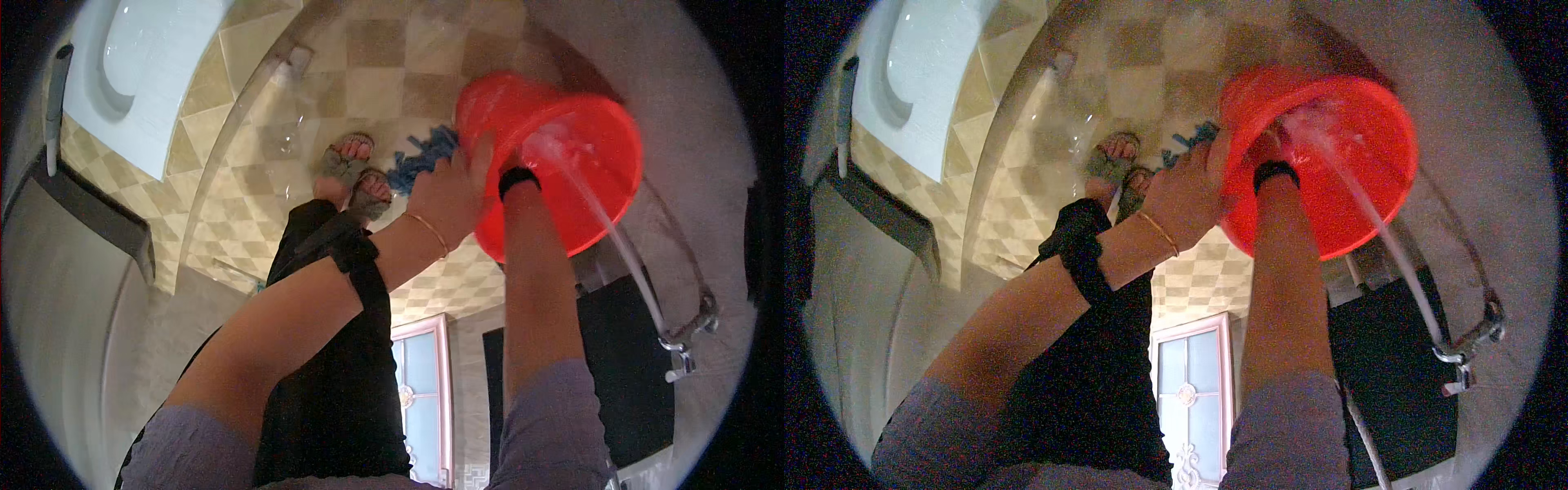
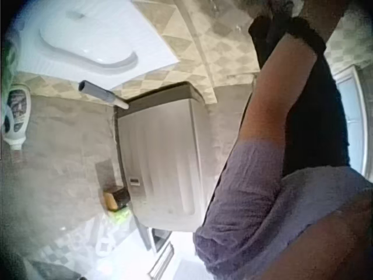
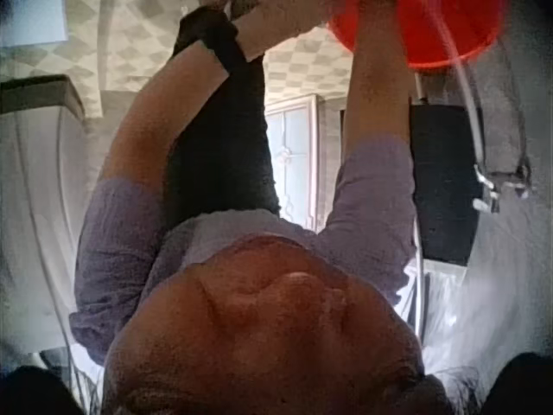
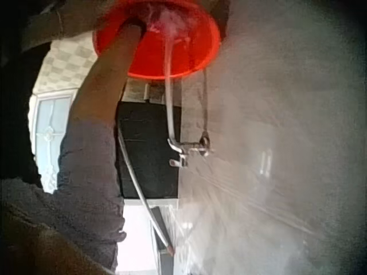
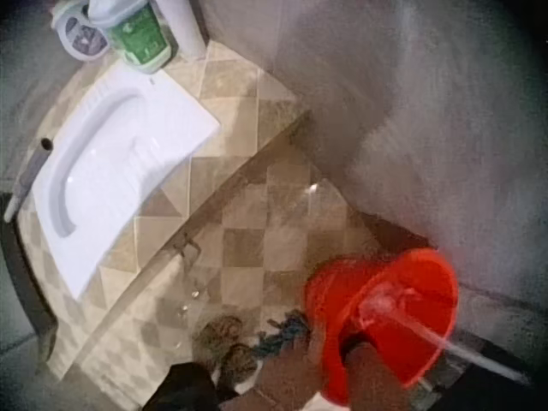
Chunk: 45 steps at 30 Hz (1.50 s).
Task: Cleaning a bathroom floor with a mop, moving a washing machine, and rinsing a rag in a bucket.
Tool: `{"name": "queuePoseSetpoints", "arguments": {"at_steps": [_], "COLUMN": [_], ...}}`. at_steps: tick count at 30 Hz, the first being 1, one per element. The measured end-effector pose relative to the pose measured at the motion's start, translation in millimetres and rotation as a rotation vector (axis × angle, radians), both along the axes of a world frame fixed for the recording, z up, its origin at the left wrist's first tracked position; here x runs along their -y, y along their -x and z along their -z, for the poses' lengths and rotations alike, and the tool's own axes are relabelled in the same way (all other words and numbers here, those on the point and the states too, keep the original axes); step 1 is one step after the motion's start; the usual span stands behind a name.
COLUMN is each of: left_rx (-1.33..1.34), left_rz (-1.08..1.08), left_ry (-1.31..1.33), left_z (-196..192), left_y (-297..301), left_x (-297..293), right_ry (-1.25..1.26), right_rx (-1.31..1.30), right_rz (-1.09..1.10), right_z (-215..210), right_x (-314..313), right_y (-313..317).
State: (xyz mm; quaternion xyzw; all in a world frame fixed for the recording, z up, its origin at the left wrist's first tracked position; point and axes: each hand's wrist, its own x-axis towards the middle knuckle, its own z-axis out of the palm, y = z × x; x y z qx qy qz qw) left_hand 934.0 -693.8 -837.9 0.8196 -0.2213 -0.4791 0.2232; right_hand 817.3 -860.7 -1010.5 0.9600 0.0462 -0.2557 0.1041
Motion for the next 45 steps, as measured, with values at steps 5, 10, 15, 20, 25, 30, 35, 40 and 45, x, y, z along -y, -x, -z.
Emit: {"name": "queuePoseSetpoints", "arguments": {"at_steps": [5, 10, 15, 20, 25, 30, 35, 40, 45], "left_rx": [0.025, 0.066, 0.033, 0.016, 0.061, 0.272, -1.193, -1.433, -1.101], "left_rz": [-0.004, 0.015, 0.012, -0.013, 0.006, -0.075, -0.904, -1.025, -1.409], "left_ry": [0.067, 0.010, 0.009, 0.046, 0.077, -0.097, -0.196, 0.026, 0.160], "left_z": [-5.2, 1.9, 2.0, 5.9, -8.8, -5.7, -108.2, -97.1, -160.5], "left_y": [6.6, 8.2, 11.5, 6.7, 8.8, 19.2, 26.7, 52.3, 78.7], "left_x": [14.6, 1.5, 7.7, -0.8, 16.5, -30.7, 16.8, 32.7, 42.2], "right_ry": [-0.234, -0.578, -0.524, -0.162, -0.440, -1.079, -0.587, -0.633, -0.719], "right_rx": [-0.599, -0.520, -0.414, -0.175, -0.422, -0.418, 0.020, 0.193, 0.456], "right_rz": [0.440, 0.687, 0.705, 0.387, 0.739, 1.458, 0.854, 0.777, 0.809], "right_z": [14.7, 7.9, 53.5, 86.6, 42.2, -108.3, -330.4, -444.1, -491.5], "right_x": [51.0, 13.0, 60.3, 38.6, 42.1, -48.9, -49.1, -105.2, -66.3], "right_y": [16.4, 10.3, 31.8, 30.1, 33.3, -19.1, -0.1, -1.4, -0.6]}}
